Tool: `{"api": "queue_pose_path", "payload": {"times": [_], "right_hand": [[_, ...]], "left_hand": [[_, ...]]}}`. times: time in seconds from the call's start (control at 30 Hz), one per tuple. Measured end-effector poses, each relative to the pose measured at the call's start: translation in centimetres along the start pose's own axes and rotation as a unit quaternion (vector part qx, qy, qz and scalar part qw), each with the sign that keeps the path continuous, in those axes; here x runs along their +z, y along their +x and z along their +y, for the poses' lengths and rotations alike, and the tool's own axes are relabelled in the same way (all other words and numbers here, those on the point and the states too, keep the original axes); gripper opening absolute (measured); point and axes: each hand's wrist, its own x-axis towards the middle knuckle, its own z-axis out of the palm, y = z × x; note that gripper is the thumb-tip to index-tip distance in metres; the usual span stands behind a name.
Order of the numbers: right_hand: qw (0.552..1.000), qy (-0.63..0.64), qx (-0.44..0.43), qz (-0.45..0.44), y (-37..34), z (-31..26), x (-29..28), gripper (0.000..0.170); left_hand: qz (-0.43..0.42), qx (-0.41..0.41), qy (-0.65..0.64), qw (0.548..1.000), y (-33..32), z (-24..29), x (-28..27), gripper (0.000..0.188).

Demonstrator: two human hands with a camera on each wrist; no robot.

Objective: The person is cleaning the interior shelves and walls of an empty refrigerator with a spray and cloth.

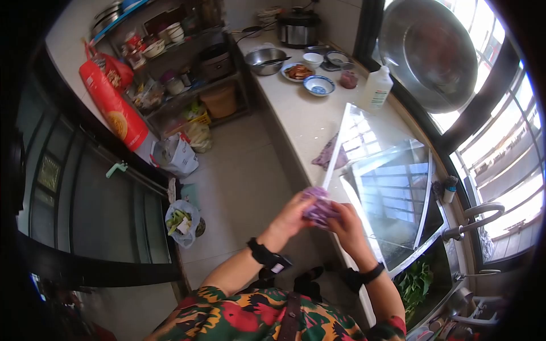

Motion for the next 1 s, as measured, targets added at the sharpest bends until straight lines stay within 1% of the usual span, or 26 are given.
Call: {"api": "queue_pose_path", "payload": {"times": [0.03,0.1,0.13,0.23,0.3,0.37,0.4,0.43,0.47,0.5,0.53,0.57,0.6,0.63,0.7,0.73,0.8,0.83,0.9,0.93,0.97,1.0], "right_hand": [[0.999,0.007,0.005,-0.037,1.1,-1.2,2.7,0.034],[0.990,-0.060,-0.053,-0.118,3.1,-3.2,7.5,0.029],[0.989,-0.062,-0.054,-0.127,3.8,-4.4,10.1,0.023],[0.977,-0.004,-0.052,-0.205,5.7,-7.3,17.3,0.021],[0.961,0.039,0.002,-0.273,6.4,-10.9,21.1,0.022],[0.928,0.117,-0.010,-0.354,7.4,-11.9,25.7,0.024],[0.902,0.163,0.003,-0.400,7.7,-12.8,27.7,0.025],[0.870,0.208,0.017,-0.446,8.1,-14.3,29.4,0.026],[0.849,0.215,0.044,-0.481,8.1,-15.9,30.8,0.026],[0.826,0.222,0.072,-0.513,8.1,-18.0,31.8,0.026],[0.806,0.239,0.070,-0.538,7.8,-17.6,34.9,0.029],[0.786,0.257,0.065,-0.558,7.0,-16.9,37.8,0.032],[0.768,0.291,0.088,-0.563,6.2,-17.2,39.5,0.036],[0.749,0.329,0.111,-0.565,5.5,-17.5,41.0,0.042],[0.738,0.413,0.109,-0.522,4.8,-18.1,43.3,0.049],[0.740,0.419,0.105,-0.515,5.0,-18.2,44.2,0.049],[0.760,0.432,0.158,-0.459,5.4,-17.9,45.4,0.049],[0.762,0.434,0.159,-0.454,5.5,-16.9,46.1,0.049],[0.779,0.405,0.185,-0.441,6.5,-14.3,47.4,0.047],[0.787,0.389,0.199,-0.435,7.2,-13.7,47.4,0.045],[0.789,0.390,0.199,-0.431,8.0,-13.1,47.2,0.045],[0.821,0.330,0.201,-0.421,9.1,-13.0,46.6,0.044]], "left_hand": [[0.031,0.014,0.015,0.999,-1.9,2.0,-2.7,0.031],[0.115,0.038,0.039,0.992,-5.8,4.7,-7.4,0.032],[0.137,0.056,0.040,0.988,-7.7,5.5,-10.0,0.033],[0.230,0.107,0.044,0.966,-12.5,6.8,-17.5,0.030],[0.286,0.147,0.044,0.946,-16.0,7.4,-20.5,0.029],[0.337,0.167,0.026,0.926,-19.3,8.0,-22.8,0.030],[0.341,0.174,0.023,0.924,-20.7,8.4,-23.4,0.030],[0.388,0.207,-0.019,0.898,-22.0,8.6,-23.8,0.031],[0.433,0.238,-0.062,0.867,-23.1,8.7,-24.4,0.032],[0.441,0.263,-0.092,0.853,-24.3,8.6,-25.4,0.032],[0.447,0.287,-0.121,0.838,-25.2,8.5,-26.2,0.032],[0.427,0.329,-0.149,0.829,-26.0,9.0,-26.1,0.027],[0.404,0.374,-0.157,0.820,-26.4,8.3,-28.1,0.023],[0.421,0.394,-0.200,0.792,-26.6,8.4,-28.5,0.023],[0.414,0.416,-0.289,0.757,-26.2,8.8,-29.2,0.029],[0.410,0.416,-0.282,0.762,-25.4,9.1,-29.4,0.029],[0.386,0.397,-0.315,0.771,-23.2,9.2,-30.0,0.037],[0.385,0.393,-0.313,0.774,-21.9,8.9,-30.6,0.037],[0.414,0.389,-0.247,0.785,-19.4,8.8,-31.8,0.042],[0.436,0.397,-0.217,0.778,-18.3,9.4,-30.9,0.040],[0.433,0.395,-0.216,0.781,-17.0,9.8,-30.4,0.040],[0.467,0.410,-0.154,0.768,-15.8,10.1,-29.9,0.037]]}}
